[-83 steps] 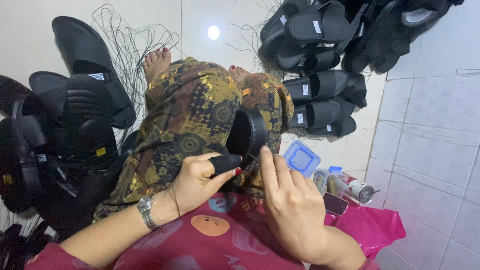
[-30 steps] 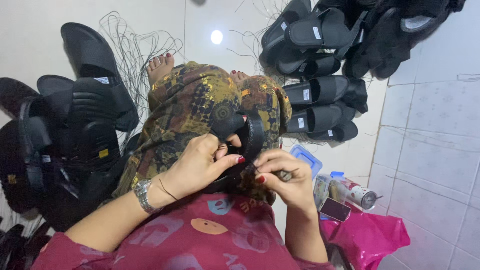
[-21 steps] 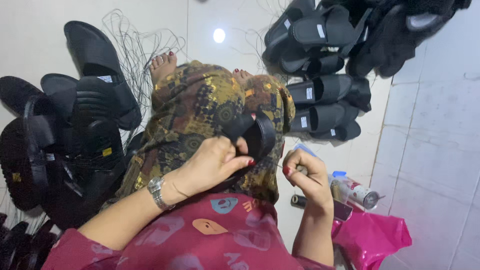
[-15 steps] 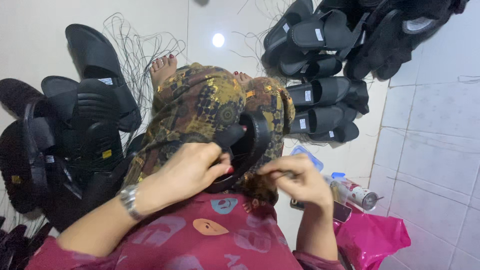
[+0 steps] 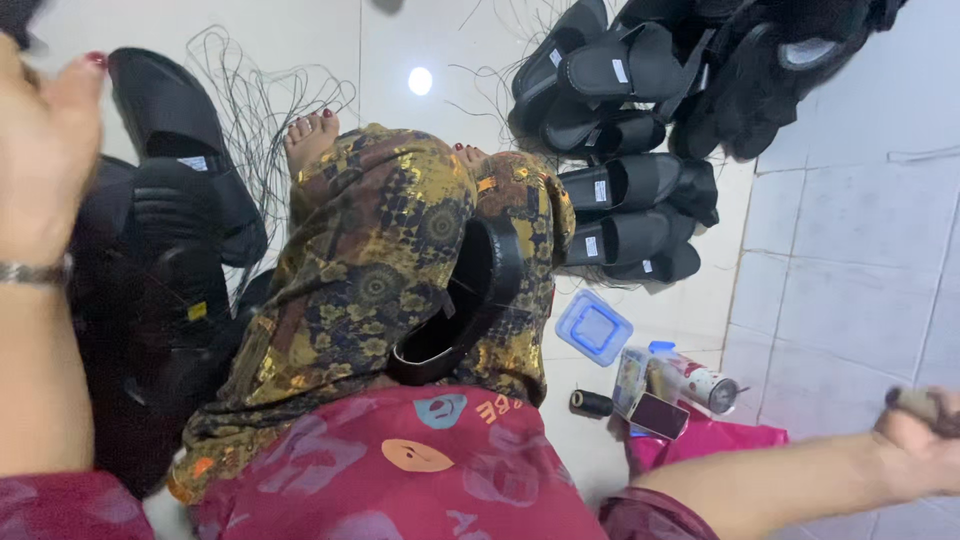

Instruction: The person is sitting on the floor and sewing a black slipper using a needle and thread. They hold the slipper in their left hand and use their right hand to push the needle through the material repeatedly.

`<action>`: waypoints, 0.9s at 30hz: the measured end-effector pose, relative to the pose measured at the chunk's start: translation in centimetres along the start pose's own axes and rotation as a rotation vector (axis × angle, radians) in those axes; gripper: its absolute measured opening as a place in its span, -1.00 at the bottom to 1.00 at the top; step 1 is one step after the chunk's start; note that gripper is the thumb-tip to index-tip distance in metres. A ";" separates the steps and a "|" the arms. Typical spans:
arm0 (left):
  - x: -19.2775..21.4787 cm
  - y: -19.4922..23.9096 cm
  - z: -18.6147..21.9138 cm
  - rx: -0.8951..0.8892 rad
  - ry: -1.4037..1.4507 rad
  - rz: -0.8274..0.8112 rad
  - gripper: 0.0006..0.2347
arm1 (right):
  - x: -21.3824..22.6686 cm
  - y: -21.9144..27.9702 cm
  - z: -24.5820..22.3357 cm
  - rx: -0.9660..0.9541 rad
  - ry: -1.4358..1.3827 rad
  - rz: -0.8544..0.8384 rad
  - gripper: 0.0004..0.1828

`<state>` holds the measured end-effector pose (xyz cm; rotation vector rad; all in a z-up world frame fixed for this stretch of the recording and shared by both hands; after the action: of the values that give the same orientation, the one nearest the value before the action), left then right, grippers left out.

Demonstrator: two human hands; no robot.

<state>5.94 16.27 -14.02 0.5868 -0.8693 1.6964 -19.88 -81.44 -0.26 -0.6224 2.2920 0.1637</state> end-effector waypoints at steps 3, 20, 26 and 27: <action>-0.7 0.0 3.1 0.025 -0.558 -0.167 -0.63 | -6.2 5.0 3.0 0.547 0.676 0.456 -0.45; -4.3 7.3 28.0 0.623 1.343 -1.173 -0.60 | -24.6 39.1 24.1 -0.450 1.034 -0.867 -0.84; -8.8 11.1 28.6 0.838 1.467 -0.778 -0.71 | -23.1 40.2 25.7 -0.395 0.896 -0.714 -0.80; -8.9 10.7 28.8 0.840 1.465 -0.775 -0.71 | -22.9 40.2 26.1 -0.399 0.894 -0.715 -0.80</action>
<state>-3.03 -13.32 -5.89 0.0352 1.0337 1.1891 -8.82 -29.72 -5.67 -1.9945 2.6677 -0.0227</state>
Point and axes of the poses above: each hand's wrist, its own y-axis away from the middle knuckle, its own x-axis out of the back of the hand, z = x × y, the point moved 1 cm from there along -y, towards the middle knuckle, and after that the axes turned 7 degrees about -y, right-handed, at the moved point
